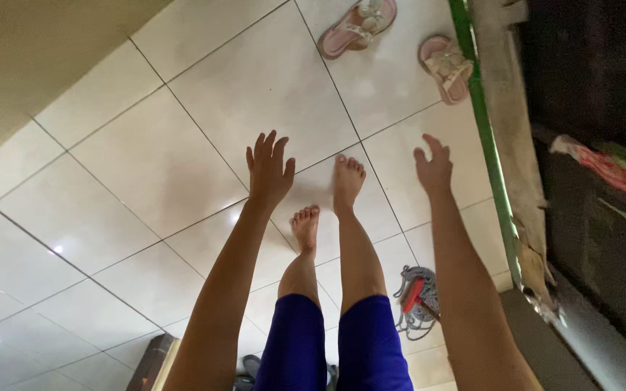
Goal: The person mops a tiled floor with a string mop. They briefly pause to pick up a pair of pink sandals from the floor and place them on a shoe rack before resuming mopping.
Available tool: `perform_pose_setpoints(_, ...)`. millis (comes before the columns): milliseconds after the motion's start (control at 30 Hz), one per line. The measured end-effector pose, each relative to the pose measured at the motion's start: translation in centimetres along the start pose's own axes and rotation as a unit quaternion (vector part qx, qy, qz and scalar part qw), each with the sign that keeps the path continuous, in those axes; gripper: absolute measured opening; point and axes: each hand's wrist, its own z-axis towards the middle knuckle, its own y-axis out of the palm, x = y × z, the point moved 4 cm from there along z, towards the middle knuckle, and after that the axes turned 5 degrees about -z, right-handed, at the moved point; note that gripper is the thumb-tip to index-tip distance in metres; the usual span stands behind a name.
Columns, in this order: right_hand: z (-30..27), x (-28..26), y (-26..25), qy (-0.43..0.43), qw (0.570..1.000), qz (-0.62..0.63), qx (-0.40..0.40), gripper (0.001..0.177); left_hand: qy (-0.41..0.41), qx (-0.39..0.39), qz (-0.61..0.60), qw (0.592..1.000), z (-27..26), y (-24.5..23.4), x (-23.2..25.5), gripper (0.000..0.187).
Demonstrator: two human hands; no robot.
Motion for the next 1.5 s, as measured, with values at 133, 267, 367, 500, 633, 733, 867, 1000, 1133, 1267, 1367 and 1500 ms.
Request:
perform_pose_setpoints(133, 7.5, 0.7, 1.2, -0.022, 0.997, 0.078, 0.003, 0.050, 0.001, 0.007, -0.009, 1.000, 3.8, 3.8, -2.1, 0.053)
perform_pose_setpoints(267, 13.8, -0.2, 0.8, 0.038, 0.993, 0.108, -0.024, 0.053, 0.011, 0.002, -0.009, 1.000, 6.2, 6.6, -4.2, 0.056)
perform_pose_setpoints(367, 17.2, -1.5, 0.0, 0.072, 0.994, 0.076, -0.025, 0.046, 0.015, 0.003, -0.014, 1.000, 7.1, 8.1, -6.1, 0.056)
perform_pose_setpoints(500, 21.7, -0.1, 0.9, 0.064, 0.989, 0.129, -0.042, 0.044, 0.016, 0.014, -0.015, 1.000, 8.0, 9.6, -8.2, 0.055)
perform_pose_setpoints(633, 26.0, 3.6, 2.2, 0.020, 0.994, 0.097, -0.047, 0.040, 0.001, 0.008, -0.019, 1.000, 8.4, 10.4, -9.7, 0.054)
perform_pose_setpoints(733, 27.1, 3.3, 3.8, -0.002, 1.000, -0.013, 0.024, 0.027, -0.013, 0.001, -0.021, 1.000, 8.5, 10.4, -10.4, 0.054)
perform_pose_setpoints(867, 25.3, -1.2, 8.8, -0.015, 0.934, 0.317, 0.164, 0.028, -0.019, 0.003, -0.029, 0.999, 8.0, 10.5, -10.4, 0.054)
perform_pose_setpoints(1000, 24.3, -7.3, 14.7, 0.072, 0.906, 0.391, 0.144, 0.027, -0.008, 0.020, -0.031, 0.999, 7.3, 10.4, -10.4, 0.054)
perform_pose_setpoints(1133, 23.6, -13.0, 16.7, 0.045, 0.860, 0.469, 0.195, 0.053, -0.012, 0.022, -0.039, 0.999, 7.1, 10.1, -11.0, 0.053)
perform_pose_setpoints(1267, 26.4, -13.5, 18.7, 0.024, 0.897, 0.410, 0.162, 0.055, -0.007, 0.038, -0.040, 0.998, 6.3, 9.8, -12.0, 0.052)
perform_pose_setpoints(1367, 29.4, -12.2, 19.3, 0.008, 0.898, 0.422, 0.127, 0.046, -0.014, 0.038, -0.036, 0.999, 6.2, 9.8, -12.9, 0.053)
perform_pose_setpoints(1500, 30.5, -11.6, 19.2, 0.020, 0.903, 0.422, 0.080, 0.019, -0.017, 0.033, -0.026, 0.999, 6.2, 9.7, -13.5, 0.053)
